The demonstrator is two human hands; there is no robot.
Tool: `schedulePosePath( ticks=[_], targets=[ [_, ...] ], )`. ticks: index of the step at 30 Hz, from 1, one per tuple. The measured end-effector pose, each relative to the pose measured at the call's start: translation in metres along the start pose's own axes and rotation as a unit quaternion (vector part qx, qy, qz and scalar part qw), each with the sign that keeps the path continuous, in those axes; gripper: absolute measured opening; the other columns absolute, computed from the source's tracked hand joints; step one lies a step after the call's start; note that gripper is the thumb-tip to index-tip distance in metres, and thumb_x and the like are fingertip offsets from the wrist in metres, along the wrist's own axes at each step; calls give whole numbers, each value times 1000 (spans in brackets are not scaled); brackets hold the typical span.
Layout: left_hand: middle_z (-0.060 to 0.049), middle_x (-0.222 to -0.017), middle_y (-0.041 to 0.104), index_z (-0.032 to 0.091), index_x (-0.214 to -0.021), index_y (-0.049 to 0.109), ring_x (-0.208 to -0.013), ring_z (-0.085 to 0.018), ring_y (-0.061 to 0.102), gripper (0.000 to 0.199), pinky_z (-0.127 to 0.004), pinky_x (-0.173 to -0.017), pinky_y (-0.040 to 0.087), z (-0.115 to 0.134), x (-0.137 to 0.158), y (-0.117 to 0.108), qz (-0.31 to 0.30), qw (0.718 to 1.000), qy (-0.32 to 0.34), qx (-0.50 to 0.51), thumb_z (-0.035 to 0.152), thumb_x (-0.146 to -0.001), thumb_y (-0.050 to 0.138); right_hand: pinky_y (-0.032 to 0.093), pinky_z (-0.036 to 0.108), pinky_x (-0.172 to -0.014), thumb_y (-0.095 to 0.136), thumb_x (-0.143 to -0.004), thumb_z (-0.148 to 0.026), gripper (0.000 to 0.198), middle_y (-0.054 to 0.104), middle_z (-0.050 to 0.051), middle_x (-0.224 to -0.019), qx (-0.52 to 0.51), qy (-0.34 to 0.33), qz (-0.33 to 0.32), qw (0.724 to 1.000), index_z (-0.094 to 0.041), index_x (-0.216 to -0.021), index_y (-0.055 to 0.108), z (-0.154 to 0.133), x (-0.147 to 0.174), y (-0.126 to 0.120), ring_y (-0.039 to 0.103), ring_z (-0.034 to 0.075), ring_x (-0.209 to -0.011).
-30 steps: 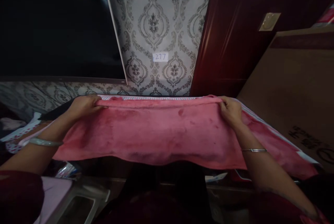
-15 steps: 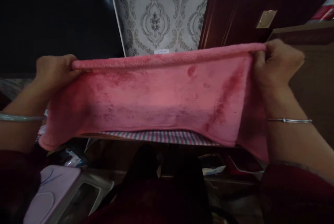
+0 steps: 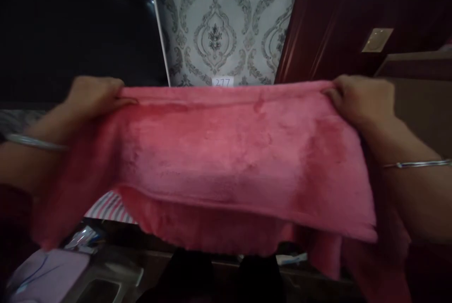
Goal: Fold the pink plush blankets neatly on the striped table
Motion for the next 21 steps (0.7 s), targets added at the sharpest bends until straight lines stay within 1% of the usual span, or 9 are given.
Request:
schedulePosePath(
  ticks=[2, 4, 6, 8, 12, 14, 16, 18, 21],
  targets=[
    [-14, -109, 66, 10, -104, 61, -109, -33, 62, 52, -45, -95, 46, 24, -13, 50, -37, 999, 38, 9, 61, -93, 53, 27, 37, -68, 23, -102, -58, 71, 69, 21, -115, 7, -21, -48, 999, -3, -116, 66, -14, -3, 57, 62, 20, -104],
    [-16, -111, 67, 12, -105, 62, -107, -33, 63, 43, -42, -92, 47, 52, -23, 104, -90, 993, 68, 29, 54, -94, 54, 28, 34, -67, 41, -106, -41, 44, 69, 22, -114, -6, -49, -115, 992, -6, -112, 66, -30, 1, 119, 63, 20, -96],
    [-21, -116, 67, 9, -110, 62, -112, -36, 62, 41, -45, -94, 46, 83, -29, 154, -141, 983, 92, 75, 47, -94, 57, 30, 33, -67, 42, -106, -36, 36, 69, 21, -115, -20, -66, -173, 983, -9, -112, 66, -44, 9, 177, 64, 22, -93],
    [-22, -120, 67, 10, -113, 63, -115, -36, 62, 33, -45, -96, 46, 112, -34, 199, -167, 977, 97, 95, 36, -92, 61, 32, 33, -68, 39, -107, -34, 36, 69, 21, -116, -19, -72, -228, 971, -10, -113, 65, -56, 21, 230, 65, 24, -94],
    [-22, -118, 69, 10, -106, 68, -116, -33, 63, 22, -42, -98, 45, 152, -36, 279, -221, 962, 77, 137, 15, -89, 55, 39, 35, -73, 35, -106, -28, 36, 70, 23, -114, -15, -77, -323, 943, -9, -114, 65, -71, 49, 313, 68, 29, -100],
    [-23, -118, 69, 10, -103, 70, -118, -33, 62, 23, -41, -101, 44, 157, -35, 312, -250, 953, 53, 162, 14, -88, 54, 42, 37, -74, 34, -105, -29, 37, 70, 23, -115, -13, -61, -348, 936, -10, -114, 64, -69, 59, 341, 68, 32, -103],
    [-21, -121, 70, 12, -105, 70, -119, -32, 62, 25, -39, -101, 44, 147, -32, 338, -281, 941, 18, 187, 22, -87, 57, 45, 39, -75, 35, -104, -32, 38, 70, 22, -116, -19, -41, -361, 931, -12, -113, 65, -63, 65, 363, 68, 35, -104],
    [-18, -121, 71, 15, -107, 71, -117, -31, 63, 31, -36, -98, 46, 127, -25, 356, -314, 924, -22, 216, 36, -86, 61, 48, 43, -78, 35, -102, -36, 39, 70, 23, -117, -50, -35, -367, 928, -15, -109, 67, -57, 69, 382, 67, 37, -105],
    [-13, -113, 75, 18, -104, 72, -107, -29, 68, 48, -31, -89, 51, 87, -4, 367, -363, 889, -83, 268, 59, -80, 62, 50, 46, -86, 36, -97, -36, 38, 71, 22, -115, -120, -41, -376, 918, -19, -105, 69, -49, 73, 407, 66, 39, -108]
  ],
)
Point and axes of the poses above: each hand's wrist, its own x-axis away from the middle knuckle, its own y-axis out of the palm, z = x × y, the point moved 9 cm from there along -x, towards the middle knuckle
